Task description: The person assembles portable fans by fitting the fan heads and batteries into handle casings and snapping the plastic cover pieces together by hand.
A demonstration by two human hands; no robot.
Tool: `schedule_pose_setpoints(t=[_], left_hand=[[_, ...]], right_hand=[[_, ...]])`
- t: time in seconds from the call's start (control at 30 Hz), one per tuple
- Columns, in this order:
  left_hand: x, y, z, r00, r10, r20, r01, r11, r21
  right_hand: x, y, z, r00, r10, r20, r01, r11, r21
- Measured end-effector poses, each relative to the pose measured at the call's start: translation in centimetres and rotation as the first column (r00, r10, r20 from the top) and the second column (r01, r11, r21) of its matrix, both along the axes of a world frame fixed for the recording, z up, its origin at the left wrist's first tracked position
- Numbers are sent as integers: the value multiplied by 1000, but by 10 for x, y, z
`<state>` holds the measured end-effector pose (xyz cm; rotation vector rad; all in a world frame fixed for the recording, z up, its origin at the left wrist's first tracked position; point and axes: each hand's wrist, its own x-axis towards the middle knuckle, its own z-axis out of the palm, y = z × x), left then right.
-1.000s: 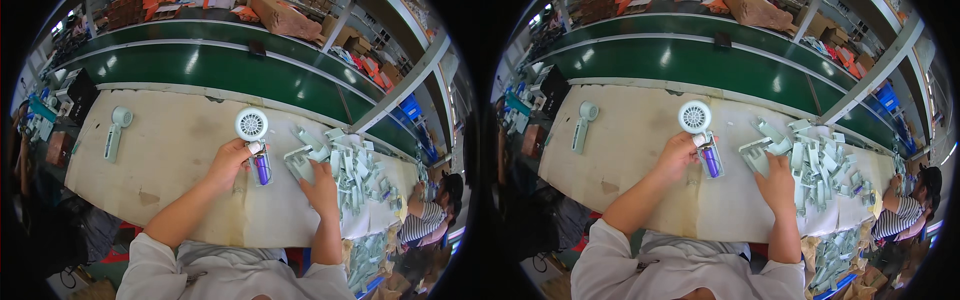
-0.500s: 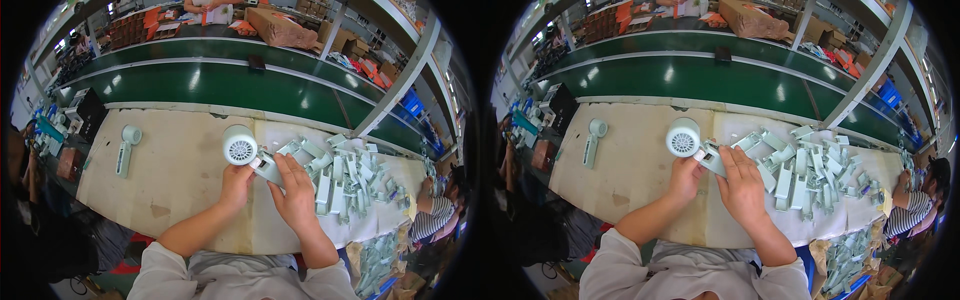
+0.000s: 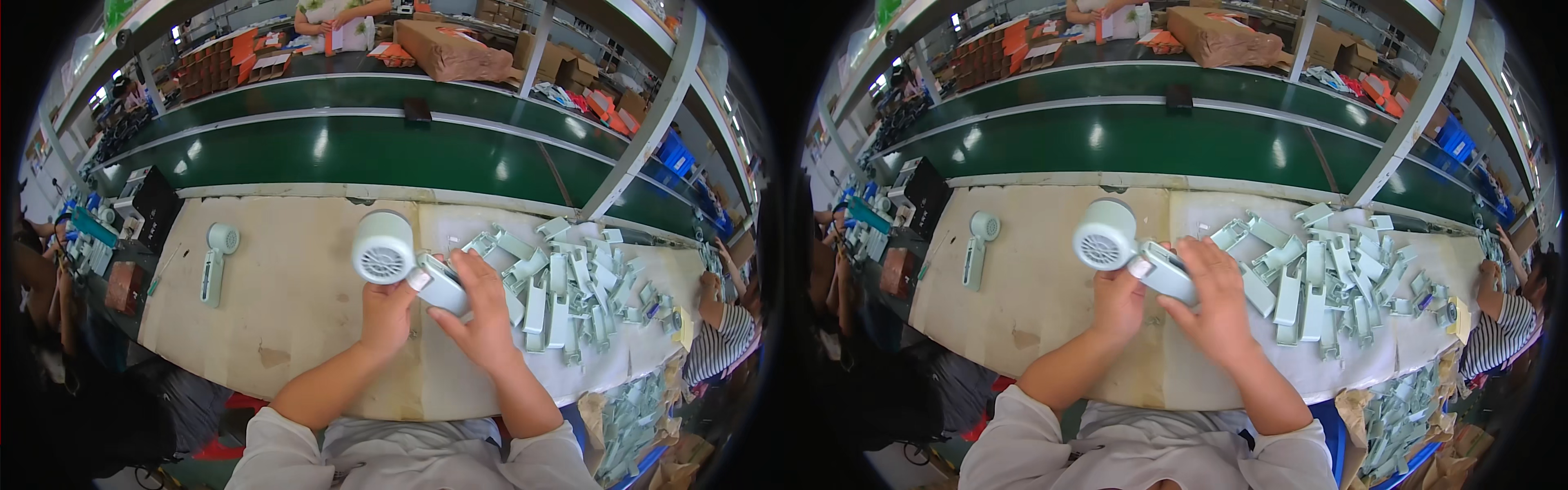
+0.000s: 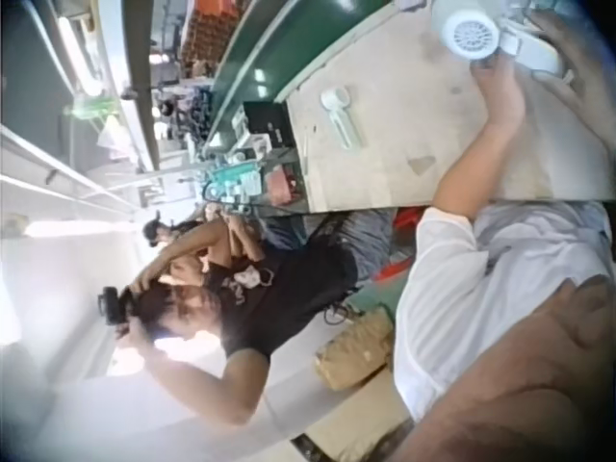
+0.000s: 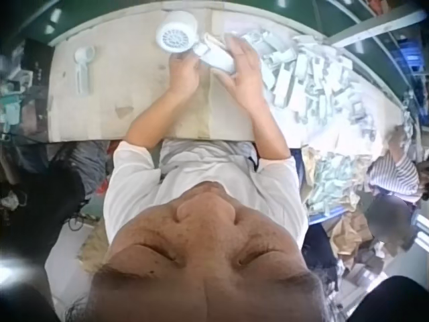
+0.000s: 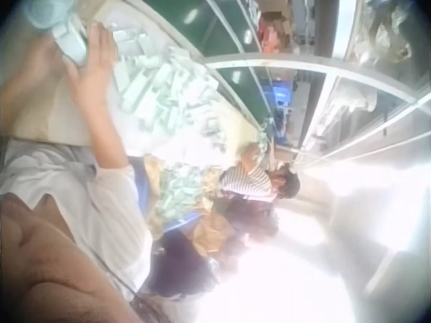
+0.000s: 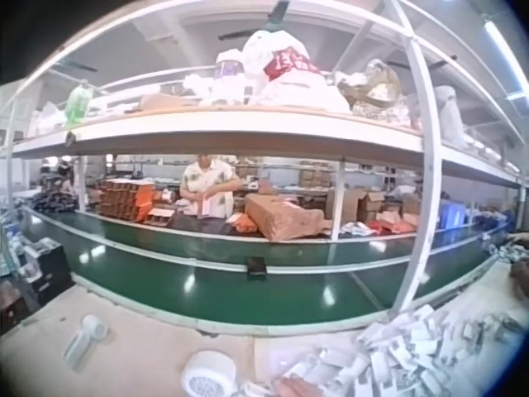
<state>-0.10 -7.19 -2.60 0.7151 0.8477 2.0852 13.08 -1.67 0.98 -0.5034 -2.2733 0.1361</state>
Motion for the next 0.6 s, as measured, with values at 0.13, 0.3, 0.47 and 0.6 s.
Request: schedule_pose_setpoints(t=[0.13, 0.3, 0.47, 0.6], left_hand=[[-5, -1, 14, 983, -139, 116, 120, 980, 157], [-3, 3, 9, 968, -209, 138, 200, 977, 73], [-4, -2, 14, 992, -122, 20, 123, 991, -47], [-27, 14, -3, 977, -97, -191, 44, 964, -264]], right_hand=[[19, 9, -21, 981, 58, -185, -184, 573, -798], [11, 0, -25, 938, 13, -347, -287, 594, -751], [10, 1, -40, 937, 141, -319, -301, 792, -532], [4, 2, -62, 967, 115, -227, -255, 441, -860]])
